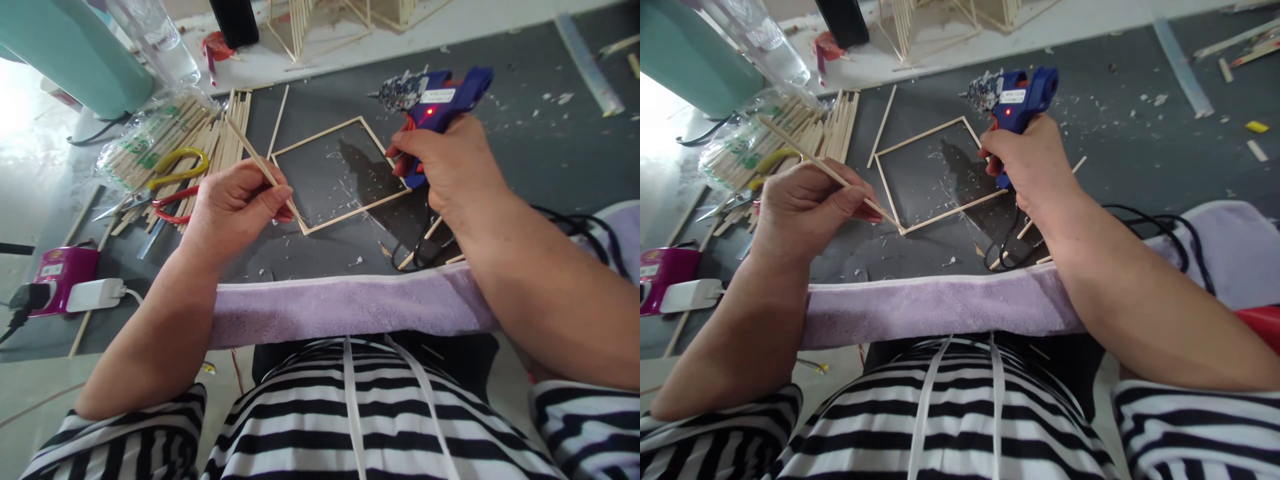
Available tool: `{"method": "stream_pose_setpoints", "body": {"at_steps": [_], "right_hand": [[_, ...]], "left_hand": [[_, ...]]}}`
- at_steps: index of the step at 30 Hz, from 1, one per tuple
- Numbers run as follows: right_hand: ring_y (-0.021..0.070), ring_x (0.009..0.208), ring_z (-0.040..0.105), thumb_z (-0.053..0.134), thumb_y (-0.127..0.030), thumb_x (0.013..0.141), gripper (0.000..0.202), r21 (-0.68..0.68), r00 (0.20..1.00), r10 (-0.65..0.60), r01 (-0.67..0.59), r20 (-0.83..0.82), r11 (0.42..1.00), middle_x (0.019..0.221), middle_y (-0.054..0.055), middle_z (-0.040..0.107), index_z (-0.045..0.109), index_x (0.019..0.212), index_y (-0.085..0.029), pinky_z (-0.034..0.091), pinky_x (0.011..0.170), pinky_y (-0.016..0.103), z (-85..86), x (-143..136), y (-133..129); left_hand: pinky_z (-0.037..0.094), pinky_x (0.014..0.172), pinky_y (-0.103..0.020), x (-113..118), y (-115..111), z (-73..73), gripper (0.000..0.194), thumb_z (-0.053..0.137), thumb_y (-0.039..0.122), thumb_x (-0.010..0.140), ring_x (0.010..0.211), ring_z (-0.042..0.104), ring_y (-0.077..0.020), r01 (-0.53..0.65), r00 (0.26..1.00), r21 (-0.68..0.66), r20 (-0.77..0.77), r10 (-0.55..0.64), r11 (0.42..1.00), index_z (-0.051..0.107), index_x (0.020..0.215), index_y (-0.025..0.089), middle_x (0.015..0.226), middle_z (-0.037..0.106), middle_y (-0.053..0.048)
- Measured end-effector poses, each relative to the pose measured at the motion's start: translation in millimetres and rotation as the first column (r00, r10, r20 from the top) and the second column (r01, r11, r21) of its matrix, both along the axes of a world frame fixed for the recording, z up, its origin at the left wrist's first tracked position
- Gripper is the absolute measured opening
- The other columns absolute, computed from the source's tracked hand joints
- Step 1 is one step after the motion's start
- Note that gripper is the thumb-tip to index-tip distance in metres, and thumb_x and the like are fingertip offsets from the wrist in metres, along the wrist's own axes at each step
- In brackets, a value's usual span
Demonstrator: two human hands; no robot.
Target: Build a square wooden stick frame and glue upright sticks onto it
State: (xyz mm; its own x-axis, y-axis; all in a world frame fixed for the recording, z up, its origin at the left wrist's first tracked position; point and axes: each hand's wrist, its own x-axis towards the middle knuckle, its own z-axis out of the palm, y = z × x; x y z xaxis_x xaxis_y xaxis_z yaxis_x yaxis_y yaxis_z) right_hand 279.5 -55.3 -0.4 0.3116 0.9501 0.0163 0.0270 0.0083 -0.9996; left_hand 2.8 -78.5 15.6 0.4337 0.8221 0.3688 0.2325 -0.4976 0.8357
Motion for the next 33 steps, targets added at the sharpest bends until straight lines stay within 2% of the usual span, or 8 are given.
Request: {"method": "stream_pose_setpoints", "body": {"at_steps": [3,7,12,20,26,33], "right_hand": [[0.0119,0.045,0.053,0.066,-0.006,0.072,0.019,-0.007,1.0,-0.008,0.008,0.003,1.0,0.059,-0.001,0.062,0.062,0.063,-0.022,0.039,0.044,0.027,0.2,0.0,-0.1],[0.0119,0.044,0.053,0.066,-0.005,0.072,0.019,0.003,1.0,-0.003,0.003,0.002,1.0,0.059,-0.002,0.062,0.062,0.063,-0.022,0.039,0.044,0.027,0.4,-0.2,0.4],[0.0116,0.045,0.053,0.068,-0.007,0.072,0.016,-0.008,1.0,0.006,-0.006,-0.001,1.0,0.059,-0.003,0.062,0.063,0.066,-0.021,0.039,0.045,0.027,-0.7,1.4,0.6],[0.0108,0.044,0.052,0.068,-0.005,0.075,0.016,0.002,1.0,0.017,-0.017,0.002,1.0,0.058,-0.004,0.062,0.062,0.069,-0.019,0.038,0.046,0.027,-0.3,1.3,-0.4],[0.0097,0.042,0.052,0.067,-0.001,0.076,0.019,-0.044,0.999,-0.019,0.02,0.026,0.999,0.055,-0.006,0.062,0.061,0.069,-0.017,0.036,0.043,0.026,2.1,-0.1,2.0],[0.0096,0.04,0.052,0.067,-0.001,0.078,0.02,-0.069,0.998,-0.024,0.028,0.057,0.997,0.054,-0.006,0.061,0.061,0.069,-0.018,0.036,0.044,0.027,1.2,0.1,5.5]], "left_hand": [[0.063,0.06,-0.024,-0.6,0.6,-0.2,0.01,0.07,0.03,0.092,0.066,0.068,-0.0078,-0.002,1.0,-0.009,-0.011,0.002,1.0,0.07,0.086,0.022,0.085,0.07,0.002],[0.063,0.054,-0.024,0.2,2.8,-1.2,0.007,0.072,0.024,0.089,0.06,0.069,-0.0087,0.055,0.997,0.048,0.046,-0.057,0.997,0.07,0.083,0.02,0.082,0.069,0.002],[0.064,0.056,-0.021,4.8,-4.3,5.4,0.007,0.069,0.019,0.089,0.063,0.072,-0.0103,-0.038,0.999,-0.006,0.008,0.038,0.999,0.071,0.082,0.019,0.08,0.068,0.002],[0.066,0.055,-0.023,5.0,-5.1,5.9,0.006,0.071,0.022,0.088,0.062,0.071,-0.0112,-0.021,1.0,-0.018,0.018,0.021,1.0,0.074,0.083,0.025,0.081,0.068,0.002],[0.065,0.054,-0.024,3.8,-2.9,4.8,0.006,0.072,0.028,0.087,0.061,0.069,-0.0107,-0.029,1.0,-0.02,0.011,0.029,0.999,0.073,0.082,0.025,0.079,0.068,0.002],[0.065,0.054,-0.023,4.7,-3.7,6.0,0.006,0.073,0.027,0.087,0.061,0.071,-0.0113,-0.019,1.0,-0.015,0.024,0.02,1.0,0.074,0.083,0.024,0.079,0.068,0.001]]}}
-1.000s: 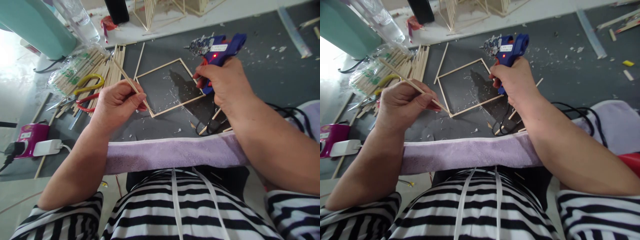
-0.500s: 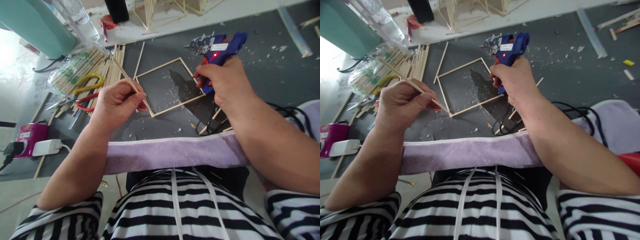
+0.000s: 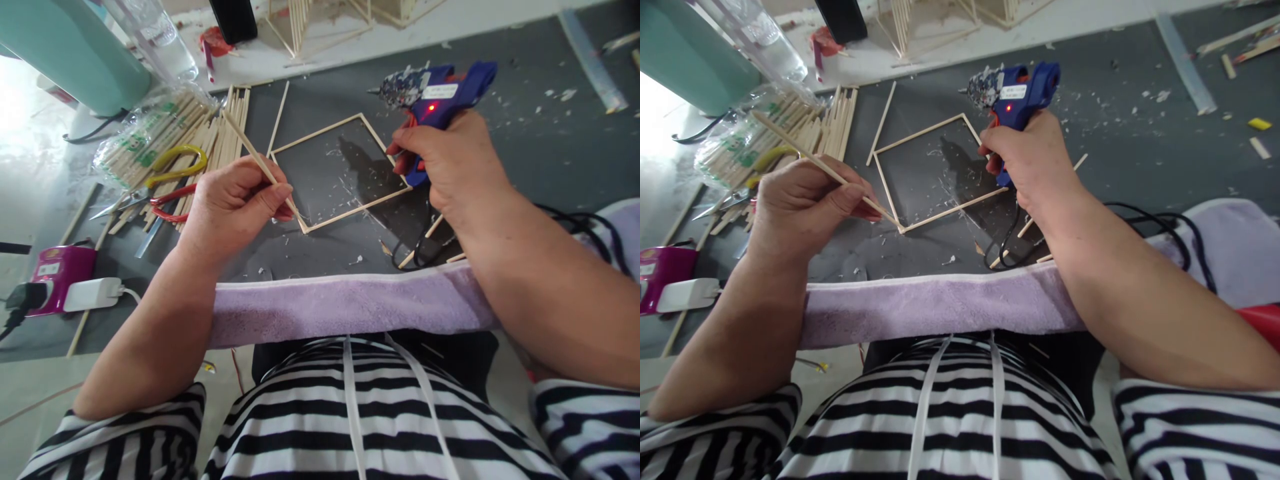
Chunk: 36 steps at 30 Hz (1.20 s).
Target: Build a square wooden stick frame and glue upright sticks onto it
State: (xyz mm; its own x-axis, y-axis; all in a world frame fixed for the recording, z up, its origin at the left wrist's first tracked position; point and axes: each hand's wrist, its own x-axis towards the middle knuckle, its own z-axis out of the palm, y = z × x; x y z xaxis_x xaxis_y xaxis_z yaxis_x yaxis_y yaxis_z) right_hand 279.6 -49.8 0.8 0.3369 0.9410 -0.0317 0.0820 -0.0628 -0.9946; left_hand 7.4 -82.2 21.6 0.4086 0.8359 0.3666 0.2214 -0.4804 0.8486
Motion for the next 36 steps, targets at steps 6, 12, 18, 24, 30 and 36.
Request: {"method": "stream_pose_setpoints", "body": {"at_steps": [6,12,18,24,30,36], "right_hand": [[0.0106,0.043,0.052,0.069,-0.005,0.076,0.017,0.037,1.0,0.016,-0.016,0.01,0.999,0.056,-0.006,0.061,0.061,0.07,-0.019,0.037,0.045,0.028,-3.3,1.6,-0.2],[0.011,0.042,0.052,0.069,-0.007,0.073,0.018,0.086,1.0,0.021,-0.019,-0.014,0.996,0.055,-0.006,0.061,0.06,0.067,-0.021,0.036,0.043,0.028,-8.7,1.5,0.0],[0.0112,0.044,0.052,0.069,-0.008,0.068,0.014,0.344,0.995,-0.026,0.056,-0.092,0.937,0.056,-0.006,0.062,0.064,0.069,-0.021,0.034,0.041,0.028,0.8,3.6,-1.9],[0.0136,0.058,0.055,0.068,-0.013,0.071,0.013,0.574,0.953,0.298,-0.271,0.048,0.773,0.07,-0.002,0.064,0.071,0.073,-0.025,0.043,0.057,0.032,34.6,25.7,-39.3],[0.0161,0.065,0.064,0.079,-0.021,0.074,0.018,0.001,0.522,0.667,-0.788,0.531,0.616,0.08,-0.001,0.071,0.07,0.089,-0.026,0.05,0.059,0.03,46.1,19.5,-68.3],[0.0152,0.064,0.055,0.053,-0.022,0.088,0.005,-0.169,0.084,0.62,-0.926,0.78,0.338,0.074,0.0,0.061,0.057,0.085,-0.024,0.042,0.059,0.029,38.5,-7.5,-66.5]], "left_hand": [[0.064,0.054,-0.02,-0.7,2.1,-3.0,0.006,0.072,0.024,0.088,0.061,0.072,-0.011,0.031,0.999,0.035,0.023,-0.032,0.999,0.073,0.083,0.02,0.08,0.068,0.001],[0.064,0.056,-0.023,-0.1,-1.3,-1.3,0.009,0.07,0.027,0.09,0.062,0.071,-0.0109,-0.011,1.0,0.015,-0.003,0.011,1.0,0.072,0.084,0.021,0.081,0.068,0.001],[0.062,0.055,-0.024,1.3,-1.8,-0.6,0.015,0.072,0.031,0.089,0.061,0.07,-0.0112,-0.006,1.0,-0.002,0.005,0.006,1.0,0.069,0.079,0.021,0.079,0.067,0.001],[0.059,0.054,-0.02,3.4,-2.2,-1.0,0.013,0.07,0.023,0.088,0.058,0.067,-0.0092,0.008,1.0,0.03,0.02,-0.009,1.0,0.065,0.076,0.018,0.074,0.065,0.002],[0.057,0.055,-0.02,7.5,-7.5,10.7,0.014,0.065,0.022,0.087,0.059,0.065,-0.0097,-0.043,0.998,-0.027,-0.055,0.042,0.999,0.062,0.073,0.019,0.073,0.066,0.001],[0.054,0.056,-0.022,6.1,-9.8,14.6,0.015,0.063,0.024,0.088,0.061,0.065,-0.0112,-0.078,0.987,-0.015,-0.142,0.075,0.997,0.063,0.074,0.019,0.07,0.066,0.0]]}}
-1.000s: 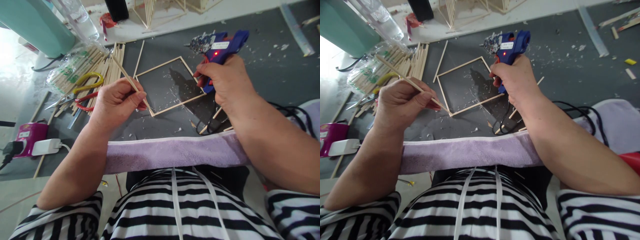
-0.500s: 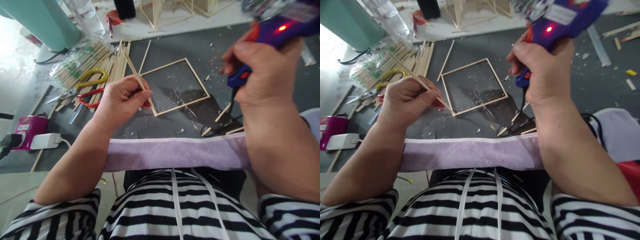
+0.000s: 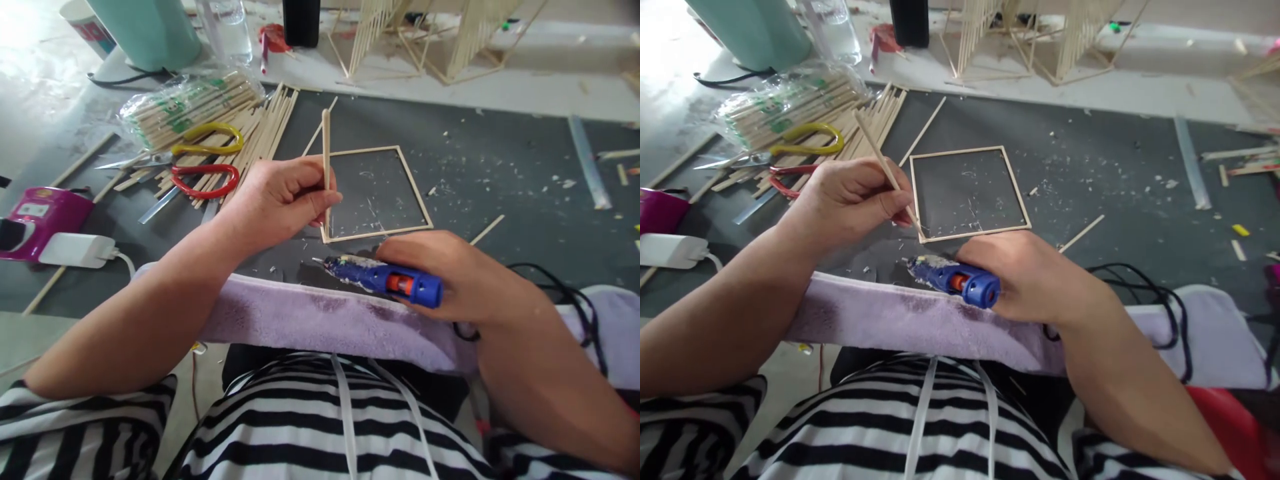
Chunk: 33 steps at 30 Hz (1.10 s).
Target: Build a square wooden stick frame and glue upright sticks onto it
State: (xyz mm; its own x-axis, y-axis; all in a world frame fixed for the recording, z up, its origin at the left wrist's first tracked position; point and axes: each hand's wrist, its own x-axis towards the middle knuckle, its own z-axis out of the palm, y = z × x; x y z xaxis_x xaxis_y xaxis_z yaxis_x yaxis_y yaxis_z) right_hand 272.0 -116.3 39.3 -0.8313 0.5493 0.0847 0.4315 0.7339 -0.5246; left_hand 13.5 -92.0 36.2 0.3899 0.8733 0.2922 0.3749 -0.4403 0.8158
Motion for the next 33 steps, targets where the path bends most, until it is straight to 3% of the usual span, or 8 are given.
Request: {"method": "stream_pose_setpoints", "body": {"at_steps": [15,25,33], "right_hand": [[0.0191,0.068,0.057,0.051,-0.017,0.09,0.009,0.359,0.982,-0.103,0.041,0.155,0.932,0.076,0.003,0.061,0.055,0.084,-0.023,0.039,0.062,0.031,-7.7,-3.7,-9.4],[0.0187,0.068,0.057,0.051,-0.017,0.09,0.009,0.387,0.979,-0.123,0.051,0.163,0.921,0.076,0.003,0.061,0.057,0.085,-0.021,0.038,0.063,0.031,-8.4,-2.7,-10.9],[0.0179,0.066,0.057,0.052,-0.019,0.089,0.008,0.327,0.978,-0.128,0.068,0.165,0.943,0.074,0.002,0.061,0.057,0.083,-0.022,0.037,0.061,0.03,-5.4,-0.1,-11.0]], "left_hand": [[0.053,0.056,-0.024,-1.0,2.6,-4.4,0.016,0.063,0.025,0.088,0.062,0.065,-0.0127,0.0,1.0,0.033,-0.004,0.0,0.999,0.063,0.073,0.019,0.069,0.065,0.0],[0.053,0.056,-0.023,-0.3,1.4,-3.0,0.016,0.063,0.026,0.088,0.06,0.064,-0.0115,-0.007,1.0,0.02,-0.005,0.007,1.0,0.064,0.074,0.019,0.069,0.065,0.001],[0.052,0.056,-0.023,-1.1,1.2,-1.7,0.016,0.063,0.024,0.088,0.061,0.063,-0.012,-0.011,1.0,0.012,-0.019,0.011,1.0,0.063,0.073,0.02,0.069,0.066,0.0]]}}
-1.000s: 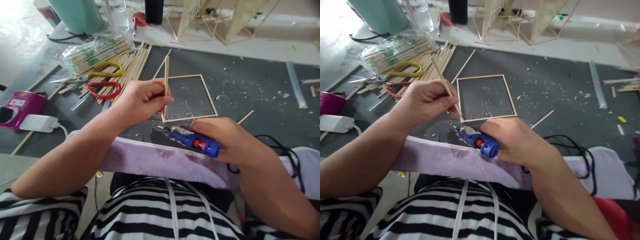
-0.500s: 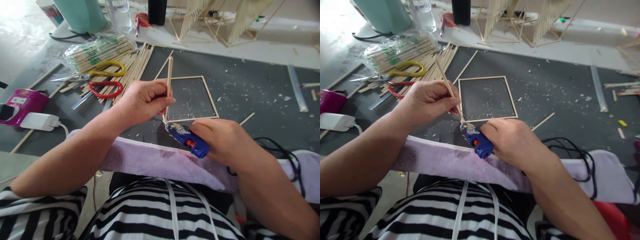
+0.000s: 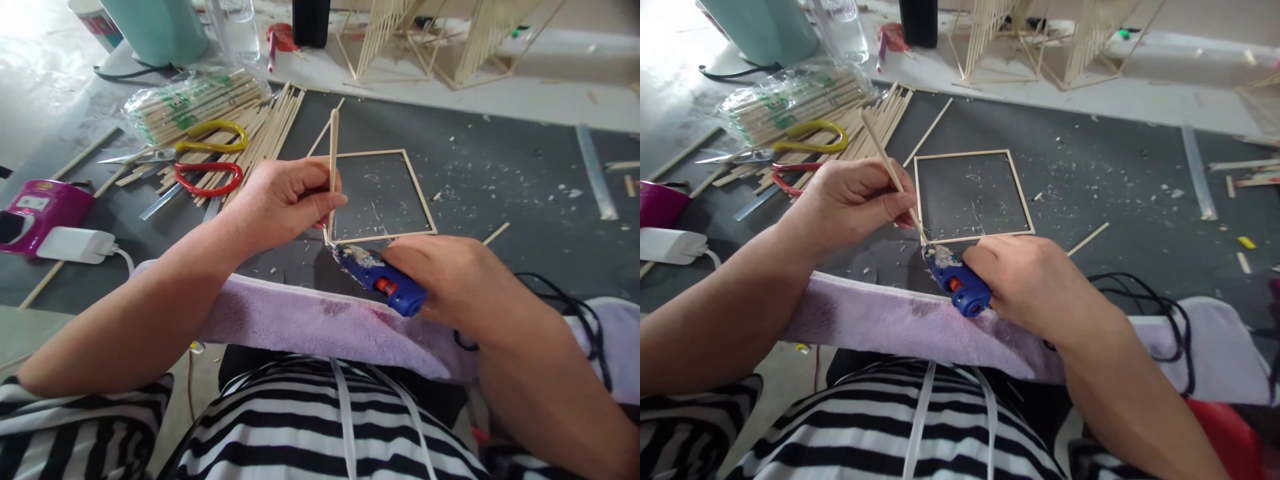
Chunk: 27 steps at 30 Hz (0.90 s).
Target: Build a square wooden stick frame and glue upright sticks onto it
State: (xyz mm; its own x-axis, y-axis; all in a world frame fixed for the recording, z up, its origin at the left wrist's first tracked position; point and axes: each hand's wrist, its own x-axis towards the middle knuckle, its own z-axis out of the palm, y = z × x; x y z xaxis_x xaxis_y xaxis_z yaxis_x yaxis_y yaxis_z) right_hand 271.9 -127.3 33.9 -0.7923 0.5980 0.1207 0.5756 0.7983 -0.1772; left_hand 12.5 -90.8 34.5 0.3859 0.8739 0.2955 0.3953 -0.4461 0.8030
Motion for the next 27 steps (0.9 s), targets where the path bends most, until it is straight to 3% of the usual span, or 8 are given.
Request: {"method": "stream_pose_setpoints", "body": {"at_steps": [12,19,27], "right_hand": [[0.0208,0.065,0.059,0.055,-0.016,0.083,0.01,-0.09,0.997,-0.077,0.076,-0.008,0.993,0.075,0.003,0.064,0.058,0.085,-0.025,0.036,0.056,0.032,0.8,10.3,4.8],[0.0189,0.067,0.06,0.054,-0.019,0.087,0.006,-0.157,0.998,-0.025,0.016,-0.054,0.987,0.077,0.002,0.064,0.059,0.088,-0.023,0.037,0.06,0.031,1.8,6.4,6.0],[0.0199,0.066,0.059,0.052,-0.018,0.087,0.009,-0.145,0.994,-0.087,0.076,-0.07,0.986,0.077,0.003,0.065,0.058,0.087,-0.025,0.037,0.058,0.031,0.4,12.2,8.9]], "left_hand": [[0.052,0.056,-0.025,-0.4,0.8,-0.9,0.015,0.063,0.023,0.088,0.06,0.063,-0.0122,0.007,1.0,-0.009,0.011,-0.007,1.0,0.062,0.073,0.02,0.069,0.066,0.0],[0.051,0.056,-0.024,0.4,1.0,-0.5,0.014,0.063,0.021,0.088,0.061,0.063,-0.0114,0.015,1.0,-0.006,0.025,-0.015,1.0,0.062,0.073,0.021,0.069,0.065,0.001],[0.051,0.056,-0.022,0.4,1.2,-0.4,0.014,0.063,0.02,0.088,0.061,0.063,-0.0097,0.029,0.999,0.002,0.034,-0.029,1.0,0.062,0.074,0.019,0.07,0.065,0.001]]}}
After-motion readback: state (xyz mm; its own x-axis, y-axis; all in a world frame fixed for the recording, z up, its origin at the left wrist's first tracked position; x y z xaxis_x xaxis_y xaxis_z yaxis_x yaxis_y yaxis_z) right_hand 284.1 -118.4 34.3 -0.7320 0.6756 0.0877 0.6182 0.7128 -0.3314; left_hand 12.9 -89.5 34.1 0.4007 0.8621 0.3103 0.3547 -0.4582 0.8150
